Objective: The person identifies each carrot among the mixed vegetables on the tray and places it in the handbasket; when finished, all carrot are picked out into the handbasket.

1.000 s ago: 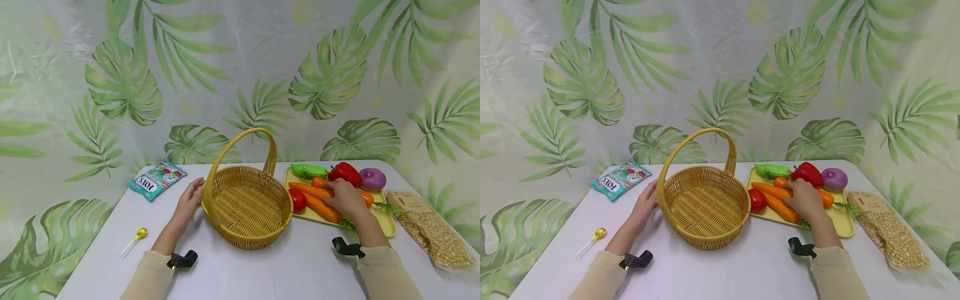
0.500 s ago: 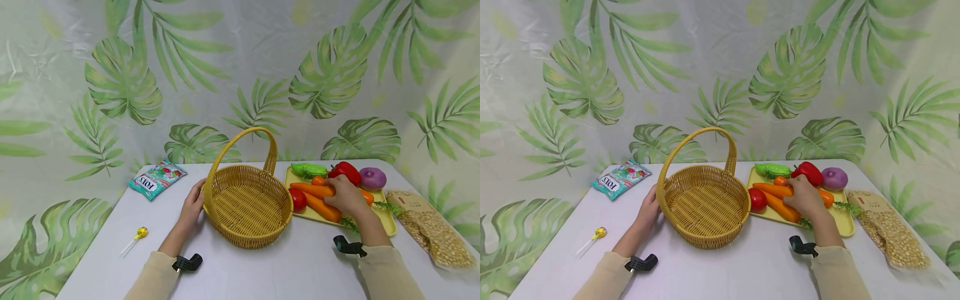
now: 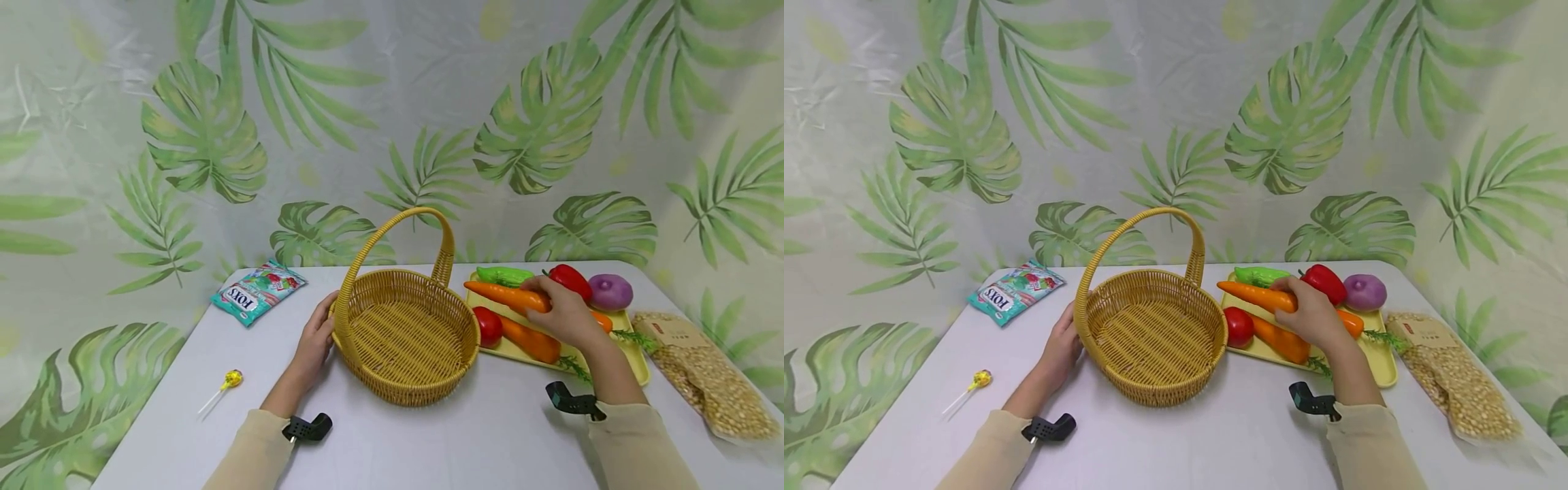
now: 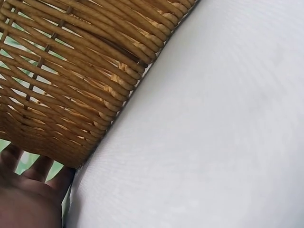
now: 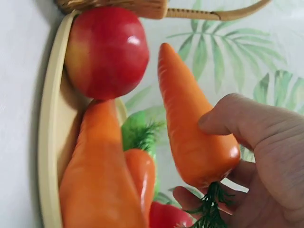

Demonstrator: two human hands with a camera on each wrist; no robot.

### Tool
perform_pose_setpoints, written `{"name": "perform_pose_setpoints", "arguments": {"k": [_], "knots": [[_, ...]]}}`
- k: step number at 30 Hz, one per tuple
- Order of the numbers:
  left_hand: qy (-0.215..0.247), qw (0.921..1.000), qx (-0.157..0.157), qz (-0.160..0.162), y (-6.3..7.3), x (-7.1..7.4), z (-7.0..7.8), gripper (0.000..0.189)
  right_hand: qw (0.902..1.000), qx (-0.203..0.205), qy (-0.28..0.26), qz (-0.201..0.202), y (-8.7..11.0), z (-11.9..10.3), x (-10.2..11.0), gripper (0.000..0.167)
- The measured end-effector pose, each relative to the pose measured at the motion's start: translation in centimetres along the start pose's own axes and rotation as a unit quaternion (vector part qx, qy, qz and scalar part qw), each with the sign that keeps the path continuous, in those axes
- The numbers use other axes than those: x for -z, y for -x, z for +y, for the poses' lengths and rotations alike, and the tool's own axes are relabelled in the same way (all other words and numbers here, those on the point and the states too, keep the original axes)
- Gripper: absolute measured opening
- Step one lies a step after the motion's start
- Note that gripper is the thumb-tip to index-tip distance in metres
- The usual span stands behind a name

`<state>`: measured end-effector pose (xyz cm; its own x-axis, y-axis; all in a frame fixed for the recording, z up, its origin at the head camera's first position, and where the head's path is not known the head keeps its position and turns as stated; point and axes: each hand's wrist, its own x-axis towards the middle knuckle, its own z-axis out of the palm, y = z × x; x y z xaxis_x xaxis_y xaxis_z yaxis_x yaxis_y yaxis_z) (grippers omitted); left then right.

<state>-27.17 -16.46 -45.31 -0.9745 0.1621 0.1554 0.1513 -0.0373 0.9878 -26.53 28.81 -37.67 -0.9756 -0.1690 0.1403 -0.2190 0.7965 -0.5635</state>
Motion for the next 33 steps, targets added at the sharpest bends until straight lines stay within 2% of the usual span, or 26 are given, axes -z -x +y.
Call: {"name": "perform_pose_setpoints", "arguments": {"k": [13,26,33], "knots": [[0.029,0.9995,-0.001,-0.009,-0.1,0.0,-0.3,0.046,0.9978,0.057,-0.032,0.012,0.5,-3.1,0.6,0.037],[0.012,0.9997,-0.015,-0.011,0.0,0.2,-0.4,0.046,0.9891,0.134,-0.061,-0.006,-0.2,-4.7,-1.5,0.029],[0.008,0.9996,-0.023,-0.016,-0.1,0.1,-0.4,0.046,0.9872,0.123,-0.095,-0.034,-0.4,-6.4,-2.7,0.029]]}}
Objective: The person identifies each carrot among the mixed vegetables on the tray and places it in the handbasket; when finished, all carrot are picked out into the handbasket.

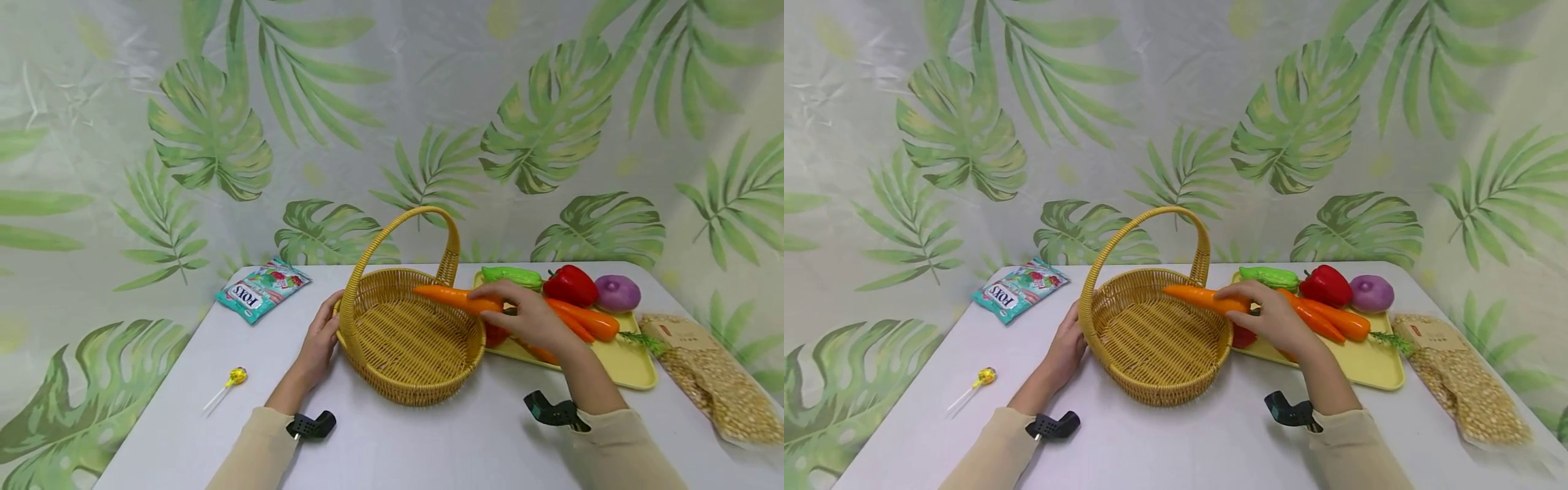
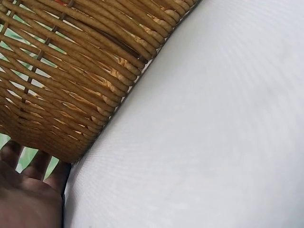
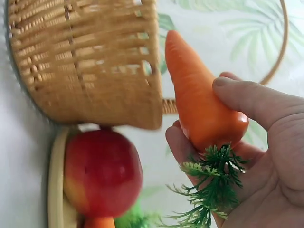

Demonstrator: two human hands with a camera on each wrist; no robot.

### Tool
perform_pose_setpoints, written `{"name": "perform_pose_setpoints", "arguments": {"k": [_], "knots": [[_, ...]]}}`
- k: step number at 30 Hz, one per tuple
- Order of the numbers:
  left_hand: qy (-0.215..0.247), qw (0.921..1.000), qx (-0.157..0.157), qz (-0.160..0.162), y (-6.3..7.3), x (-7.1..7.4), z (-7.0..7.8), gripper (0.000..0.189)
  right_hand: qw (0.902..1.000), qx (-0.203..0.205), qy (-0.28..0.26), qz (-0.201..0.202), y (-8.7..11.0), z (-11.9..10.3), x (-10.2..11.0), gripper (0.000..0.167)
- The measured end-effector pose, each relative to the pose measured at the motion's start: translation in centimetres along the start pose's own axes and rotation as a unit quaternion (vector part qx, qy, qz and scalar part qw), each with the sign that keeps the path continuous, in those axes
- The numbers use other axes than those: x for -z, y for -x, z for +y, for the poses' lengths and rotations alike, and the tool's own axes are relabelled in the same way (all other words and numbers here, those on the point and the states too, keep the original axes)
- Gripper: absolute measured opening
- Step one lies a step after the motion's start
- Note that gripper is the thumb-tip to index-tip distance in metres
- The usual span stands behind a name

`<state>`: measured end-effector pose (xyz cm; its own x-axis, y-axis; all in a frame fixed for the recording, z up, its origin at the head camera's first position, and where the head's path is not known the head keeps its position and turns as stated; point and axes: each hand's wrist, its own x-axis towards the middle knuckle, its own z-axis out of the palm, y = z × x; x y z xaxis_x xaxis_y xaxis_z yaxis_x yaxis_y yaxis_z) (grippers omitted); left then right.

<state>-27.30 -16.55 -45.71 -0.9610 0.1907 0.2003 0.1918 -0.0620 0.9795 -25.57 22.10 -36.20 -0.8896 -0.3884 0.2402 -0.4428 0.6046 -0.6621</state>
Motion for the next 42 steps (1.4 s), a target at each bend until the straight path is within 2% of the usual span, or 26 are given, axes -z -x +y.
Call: {"name": "perform_pose_setpoints", "arguments": {"k": [5,12,15,20,22,33,42], "knots": [[-0.005,1.0000,-0.006,-0.003,-0.2,0.1,-0.1,0.046,0.9994,0.003,-0.029,-0.019,-0.7,-1.1,-1.4,0.034],[-0.002,0.9999,-0.008,-0.007,-0.1,0.2,0.0,0.046,0.9981,0.048,-0.014,-0.035,-1.8,-2.2,-3.2,0.039],[-0.007,0.9999,-0.009,-0.007,-0.1,0.2,0.0,0.046,0.9976,0.043,-0.028,-0.046,-2.1,-2.8,-3.7,0.042],[-0.013,0.9999,-0.004,-0.005,-0.2,0.3,0.0,0.046,0.9954,0.006,-0.054,-0.079,-2.6,-3.9,-4.2,0.052],[-0.015,0.9999,-0.001,-0.004,-0.2,0.3,-0.1,0.046,0.9949,-0.002,-0.049,-0.088,-2.8,-4.2,-4.5,0.054],[-0.013,0.9999,0.005,0.001,-0.1,0.3,-0.2,0.045,0.9918,0.006,0.005,-0.127,-4.1,-5.0,-7.3,0.048],[-0.012,0.9999,0.000,-0.003,-0.2,0.5,-0.4,0.045,0.9857,0.025,0.004,-0.167,-4.3,-5.0,-9.3,0.040]]}}
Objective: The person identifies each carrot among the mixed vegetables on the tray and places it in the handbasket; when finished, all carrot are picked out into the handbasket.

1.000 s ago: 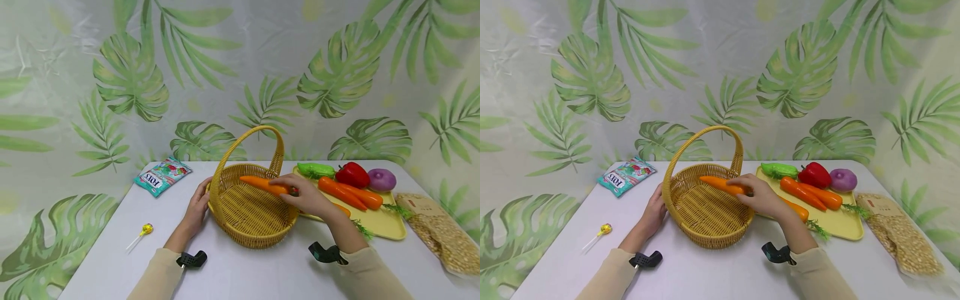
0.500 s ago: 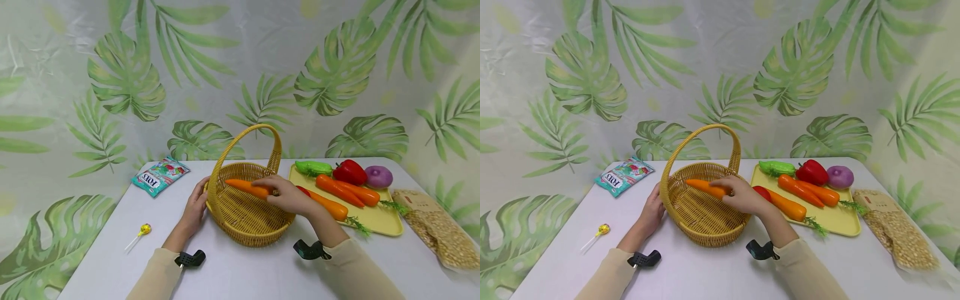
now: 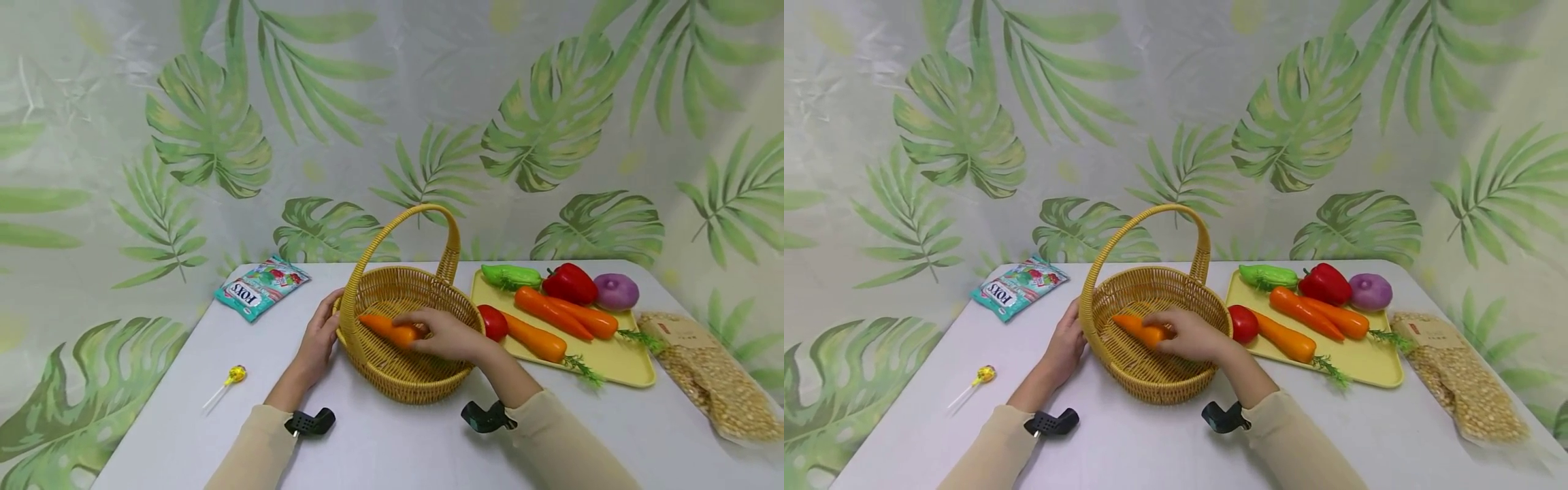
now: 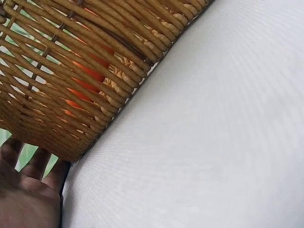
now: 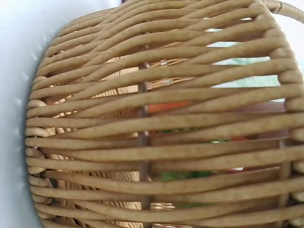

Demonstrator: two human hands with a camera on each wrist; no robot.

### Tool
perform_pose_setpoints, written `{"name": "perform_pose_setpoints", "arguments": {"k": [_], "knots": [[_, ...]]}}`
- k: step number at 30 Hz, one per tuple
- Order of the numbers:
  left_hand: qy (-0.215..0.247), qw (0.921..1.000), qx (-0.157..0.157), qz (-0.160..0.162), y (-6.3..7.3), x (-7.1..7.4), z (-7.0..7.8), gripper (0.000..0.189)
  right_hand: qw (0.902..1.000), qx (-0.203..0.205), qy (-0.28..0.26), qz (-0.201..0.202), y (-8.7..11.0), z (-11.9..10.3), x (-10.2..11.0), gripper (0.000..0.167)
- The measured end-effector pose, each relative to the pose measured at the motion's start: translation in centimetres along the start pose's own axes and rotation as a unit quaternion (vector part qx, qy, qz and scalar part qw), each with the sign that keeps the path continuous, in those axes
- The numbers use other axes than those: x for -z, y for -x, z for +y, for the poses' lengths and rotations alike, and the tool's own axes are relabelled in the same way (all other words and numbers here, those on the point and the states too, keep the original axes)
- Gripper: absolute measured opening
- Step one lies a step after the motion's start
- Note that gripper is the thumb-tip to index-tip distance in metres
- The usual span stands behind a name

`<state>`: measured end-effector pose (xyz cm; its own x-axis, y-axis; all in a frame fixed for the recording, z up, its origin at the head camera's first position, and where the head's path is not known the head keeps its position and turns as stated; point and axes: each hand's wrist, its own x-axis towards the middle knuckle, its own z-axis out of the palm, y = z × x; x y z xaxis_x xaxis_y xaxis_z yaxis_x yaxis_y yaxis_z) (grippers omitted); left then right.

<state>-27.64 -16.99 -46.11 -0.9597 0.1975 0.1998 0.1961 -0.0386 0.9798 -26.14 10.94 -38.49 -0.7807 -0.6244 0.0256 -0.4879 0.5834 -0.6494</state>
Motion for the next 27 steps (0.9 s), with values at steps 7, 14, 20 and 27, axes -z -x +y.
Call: {"name": "perform_pose_setpoints", "arguments": {"k": [7,14,20,27], "knots": [[0.002,1.0000,0.005,0.008,0.3,0.4,0.3,0.044,0.9995,-0.005,-0.013,-0.029,-0.5,-0.2,-0.5,0.038],[-0.002,0.9999,0.008,0.008,0.4,0.3,0.4,0.045,0.9987,0.002,-0.019,-0.047,-0.5,0.0,-0.7,0.035],[0.007,1.0000,0.002,0.005,0.2,0.0,0.4,0.046,0.9997,0.006,0.012,-0.019,-0.1,-0.1,-0.6,0.035],[0.017,0.9998,0.008,0.004,0.2,-0.4,0.4,0.046,0.9970,0.019,0.032,0.068,0.7,-0.4,-0.5,0.032]]}}
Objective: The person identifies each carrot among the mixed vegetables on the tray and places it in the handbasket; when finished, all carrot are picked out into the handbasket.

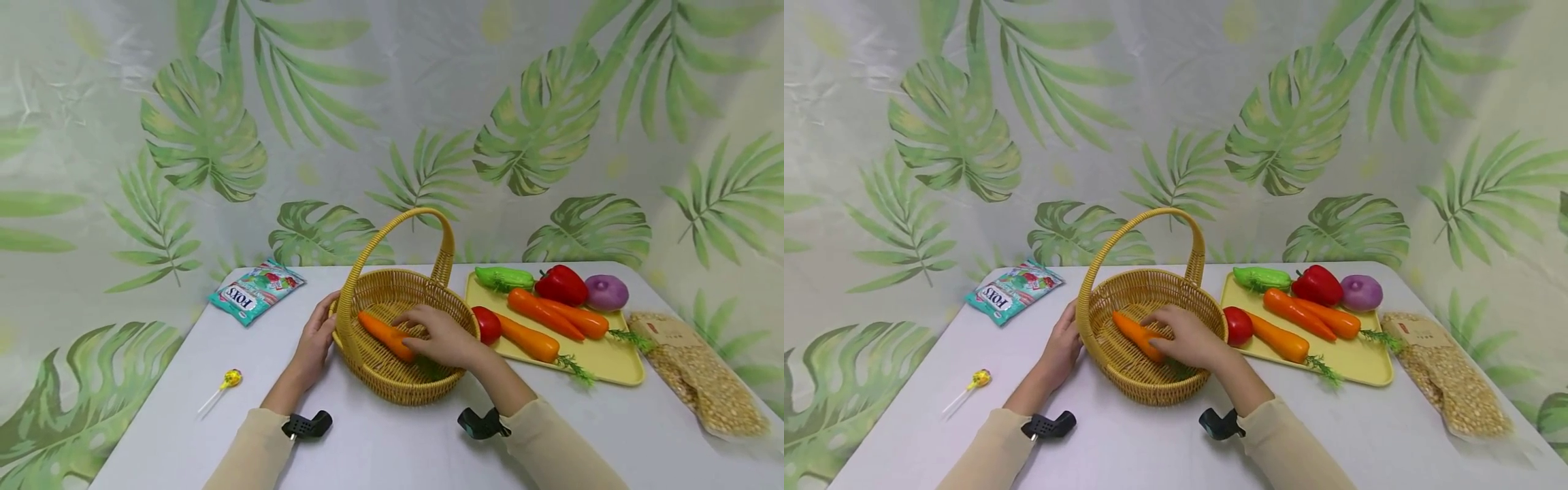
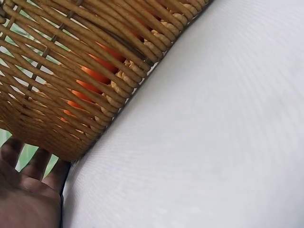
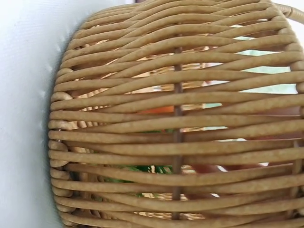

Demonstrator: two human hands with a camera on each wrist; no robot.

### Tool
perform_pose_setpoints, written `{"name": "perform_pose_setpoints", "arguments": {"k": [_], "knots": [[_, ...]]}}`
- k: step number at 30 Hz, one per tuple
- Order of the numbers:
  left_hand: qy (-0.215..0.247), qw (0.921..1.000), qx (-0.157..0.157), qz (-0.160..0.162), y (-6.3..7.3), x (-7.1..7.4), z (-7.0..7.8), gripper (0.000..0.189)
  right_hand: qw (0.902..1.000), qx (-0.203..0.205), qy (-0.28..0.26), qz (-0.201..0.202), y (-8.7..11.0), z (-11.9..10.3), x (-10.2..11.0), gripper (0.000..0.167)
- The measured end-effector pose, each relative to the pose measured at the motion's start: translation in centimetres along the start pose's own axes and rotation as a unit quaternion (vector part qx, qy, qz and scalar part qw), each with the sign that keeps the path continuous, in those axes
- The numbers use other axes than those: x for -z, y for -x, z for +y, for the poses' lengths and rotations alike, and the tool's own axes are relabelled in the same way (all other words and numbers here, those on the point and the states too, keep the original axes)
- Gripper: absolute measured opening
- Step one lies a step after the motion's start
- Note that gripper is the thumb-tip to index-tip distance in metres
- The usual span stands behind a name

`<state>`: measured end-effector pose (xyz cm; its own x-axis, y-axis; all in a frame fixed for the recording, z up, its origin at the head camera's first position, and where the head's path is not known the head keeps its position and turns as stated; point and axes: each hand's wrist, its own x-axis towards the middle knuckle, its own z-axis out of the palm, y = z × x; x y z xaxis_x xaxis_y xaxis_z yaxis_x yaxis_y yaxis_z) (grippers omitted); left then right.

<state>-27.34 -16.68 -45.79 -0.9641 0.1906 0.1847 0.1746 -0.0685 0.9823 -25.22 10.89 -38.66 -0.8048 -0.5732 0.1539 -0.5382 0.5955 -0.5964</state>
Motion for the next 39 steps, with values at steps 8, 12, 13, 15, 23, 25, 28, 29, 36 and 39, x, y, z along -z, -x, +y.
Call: {"name": "perform_pose_setpoints", "arguments": {"k": [8,12,13,15,23,25,28,29,36,39], "knots": [[0.000,1.0000,0.003,-0.004,0.0,-0.5,0.2,0.045,0.9974,0.024,-0.006,0.068,1.1,-0.3,1.7,0.032],[-0.005,1.0000,-0.003,-0.006,-0.2,-0.6,0.3,0.045,0.9941,0.025,-0.008,0.105,1.8,0.1,3.6,0.035],[-0.006,1.0000,-0.004,-0.006,-0.2,-0.6,0.3,0.045,0.9933,0.024,-0.009,0.113,2.0,0.3,4.0,0.035],[-0.008,0.9999,-0.004,-0.006,-0.2,-0.5,0.3,0.045,0.9922,0.018,-0.017,0.122,2.5,0.7,4.9,0.036],[-0.013,0.9999,-0.007,-0.005,0.0,-0.2,0.3,0.045,0.9916,-0.047,-0.029,0.117,4.2,2.7,7.6,0.045],[-0.015,0.9999,-0.006,-0.004,0.0,-0.1,0.2,0.045,0.9914,-0.059,-0.032,0.112,4.5,3.2,8.1,0.047],[-0.015,0.9999,-0.003,-0.002,0.0,0.0,0.3,0.045,0.9923,-0.064,-0.026,0.103,4.9,4.2,8.5,0.050],[-0.015,0.9999,-0.003,-0.001,0.0,0.0,0.3,0.045,0.9925,-0.067,-0.023,0.100,5.0,4.5,8.7,0.051],[-0.025,0.9997,0.000,0.002,0.0,0.0,0.1,0.045,0.9921,-0.103,-0.022,0.069,6.3,6.2,9.6,0.059],[-0.029,0.9996,-0.001,0.003,0.0,0.0,0.1,0.045,0.9919,-0.113,-0.021,0.053,6.9,7.0,10.1,0.062]]}}
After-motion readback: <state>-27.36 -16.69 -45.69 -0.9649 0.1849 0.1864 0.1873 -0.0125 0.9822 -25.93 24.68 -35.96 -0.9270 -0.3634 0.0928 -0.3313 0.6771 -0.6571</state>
